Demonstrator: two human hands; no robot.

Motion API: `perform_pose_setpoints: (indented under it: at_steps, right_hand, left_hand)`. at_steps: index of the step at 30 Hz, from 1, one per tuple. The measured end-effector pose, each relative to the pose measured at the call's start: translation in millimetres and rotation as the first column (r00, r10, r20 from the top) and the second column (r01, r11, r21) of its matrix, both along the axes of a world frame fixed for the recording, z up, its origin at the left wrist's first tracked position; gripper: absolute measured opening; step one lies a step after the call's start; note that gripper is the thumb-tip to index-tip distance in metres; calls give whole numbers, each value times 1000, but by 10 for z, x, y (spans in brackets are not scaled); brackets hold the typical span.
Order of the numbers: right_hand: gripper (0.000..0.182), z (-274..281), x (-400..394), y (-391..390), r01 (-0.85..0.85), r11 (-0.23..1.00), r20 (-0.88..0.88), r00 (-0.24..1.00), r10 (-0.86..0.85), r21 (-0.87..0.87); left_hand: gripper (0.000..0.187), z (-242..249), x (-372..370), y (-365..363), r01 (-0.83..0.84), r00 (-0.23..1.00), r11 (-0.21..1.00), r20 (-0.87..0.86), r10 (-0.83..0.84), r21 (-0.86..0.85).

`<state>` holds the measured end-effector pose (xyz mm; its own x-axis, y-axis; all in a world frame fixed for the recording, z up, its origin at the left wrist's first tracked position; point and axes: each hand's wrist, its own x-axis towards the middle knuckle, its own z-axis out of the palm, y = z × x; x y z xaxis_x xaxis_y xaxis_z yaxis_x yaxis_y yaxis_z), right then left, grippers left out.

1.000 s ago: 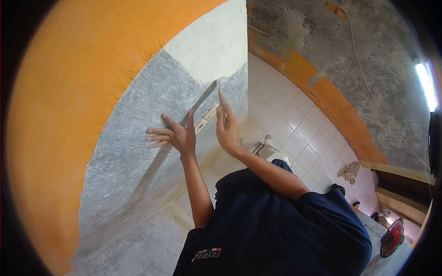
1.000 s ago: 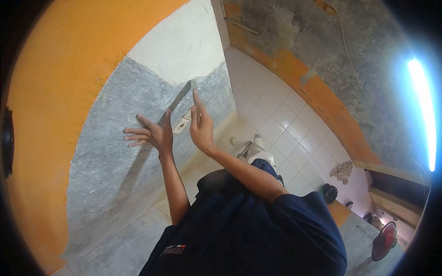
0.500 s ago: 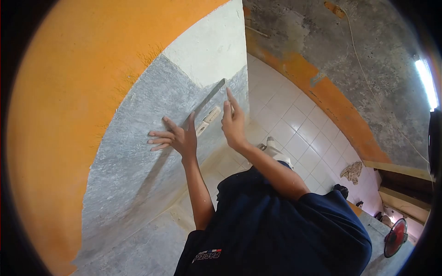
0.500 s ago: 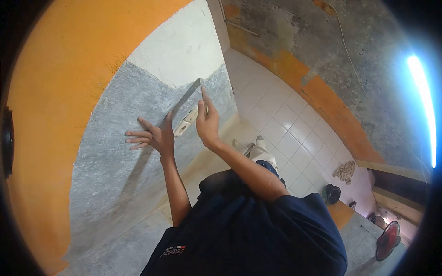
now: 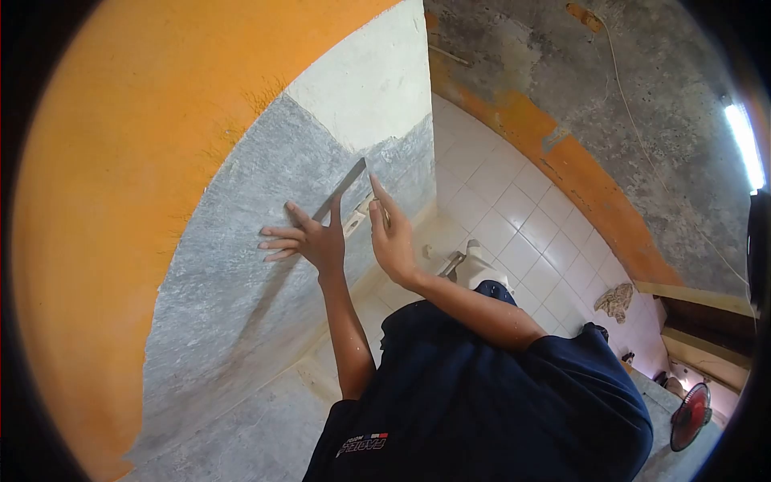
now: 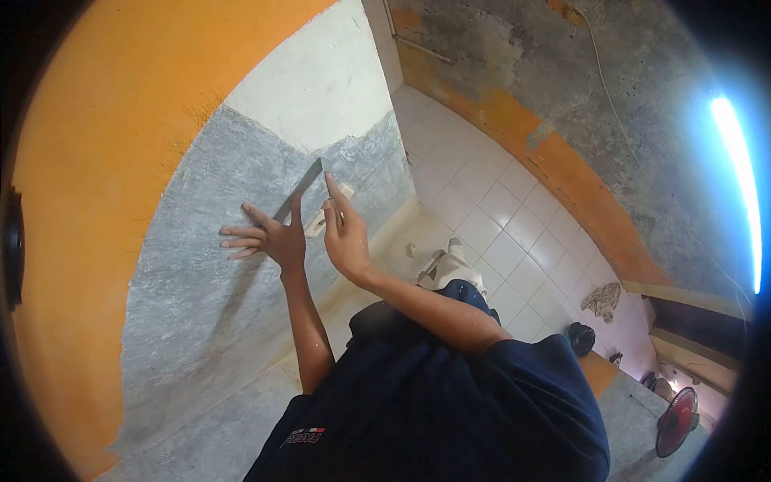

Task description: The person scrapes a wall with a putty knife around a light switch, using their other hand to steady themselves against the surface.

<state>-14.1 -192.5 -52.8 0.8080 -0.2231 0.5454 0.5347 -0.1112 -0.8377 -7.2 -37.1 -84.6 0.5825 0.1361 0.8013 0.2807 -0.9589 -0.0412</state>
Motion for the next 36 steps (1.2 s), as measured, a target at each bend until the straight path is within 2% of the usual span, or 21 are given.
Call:
perform_pose_setpoints:
  at_steps: [1, 2, 3, 5, 8, 11, 12, 16, 17, 18, 19, 20, 21, 23, 25, 26, 29, 30, 33, 34, 36]
  right_hand:
    - [49, 40, 51, -53, 0, 1000, 1, 1000, 0, 0]
    - [49, 69, 124, -148, -45, 972, -293, 949, 114, 232]
    - [49, 149, 152, -209, -14, 891, -528, 802, 281, 453]
    - [49, 162, 103, -171, -5, 898, -533, 803, 266, 440]
    - [49, -49, -90, 4, -89, 980, -354, 924, 147, 175]
    - [49, -8, 130, -111, -21, 945, -509, 838, 195, 328]
    - [48, 346, 151, -231, 27, 833, -558, 754, 346, 553]
    - [48, 30, 146, -90, -13, 919, -515, 825, 232, 393]
    - [48, -84, 111, 18, -17, 977, -261, 962, 73, 210]
    - [48, -158, 73, 80, 40, 999, 38, 998, -41, 29]
    - [48, -20, 69, 16, 38, 999, 35, 999, -39, 31]
    - [48, 112, 69, -95, -35, 984, -289, 954, 85, 172]
    - [47, 253, 59, -164, -56, 944, -561, 792, 240, 325]
    - [47, 229, 24, -114, -31, 948, -591, 776, 222, 316]
    - [47, 77, 44, -37, 123, 991, -103, 986, -128, -53]
    - [47, 37, 78, -42, 124, 991, -97, 987, -129, -54]
    - [48, -7, 138, -109, -21, 959, -519, 837, 172, 284]
    - [48, 70, 353, -240, 67, 918, -536, 828, 167, 390]
    - [48, 199, 460, -438, 68, 907, -539, 822, 185, 415]
    - [48, 160, 310, -354, 35, 945, -550, 820, 159, 325]
    - [48, 133, 11, -134, -70, 935, -526, 811, 256, 347]
  left_hand:
    - [119, -1, 18, 0, 0, 1000, 1000, 1, 0, 0]
    - [120, -9, 19, 1, -5, 1000, 1000, 0, 5, 5]
    - [120, -13, -9, 3, -11, 1000, 1000, -5, 12, 10]
    - [120, 3, -34, 11, -7, 1000, 1000, -2, 7, 17]
    - [122, 4, 5, 5, -8, 1000, 1000, -6, 8, 13]
    - [125, -1, 6, 9, -27, 999, 999, -32, 28, 27]
    - [124, -2, -16, 15, -36, 999, 998, -33, 37, 47]
    - [125, 16, 21, 2, -29, 999, 998, -21, 30, 58]
    - [122, 8, 20, -11, -32, 999, 999, -20, 33, 21]
    - [120, -7, -4, -17, -38, 999, 999, -26, 37, -16]
    - [120, -12, -8, -17, -39, 999, 999, -29, 39, -14]
    - [120, -17, -5, -15, -51, 998, 998, -35, 51, -21]
    - [120, -20, -14, -11, -64, 997, 998, -43, 63, -28]
    - [121, -12, -5, 12, -41, 999, 999, -21, 41, -4]
    - [121, -4, 17, 6, -12, 1000, 1000, 13, 12, 19]
    - [121, -2, 19, 1, -17, 1000, 1000, 16, 17, 20]
    - [121, 0, 16, -7, -13, 1000, 1000, 11, 13, 10]
    - [120, -10, -9, -8, -7, 1000, 1000, 5, 7, -2]
    - [120, -27, 1, 21, -16, 1000, 1000, -4, 16, 12]
    - [120, -4, 35, -11, -11, 1000, 1000, 5, 11, 8]
    - [122, 3, -6, -46, -32, 999, 998, -30, 30, -63]
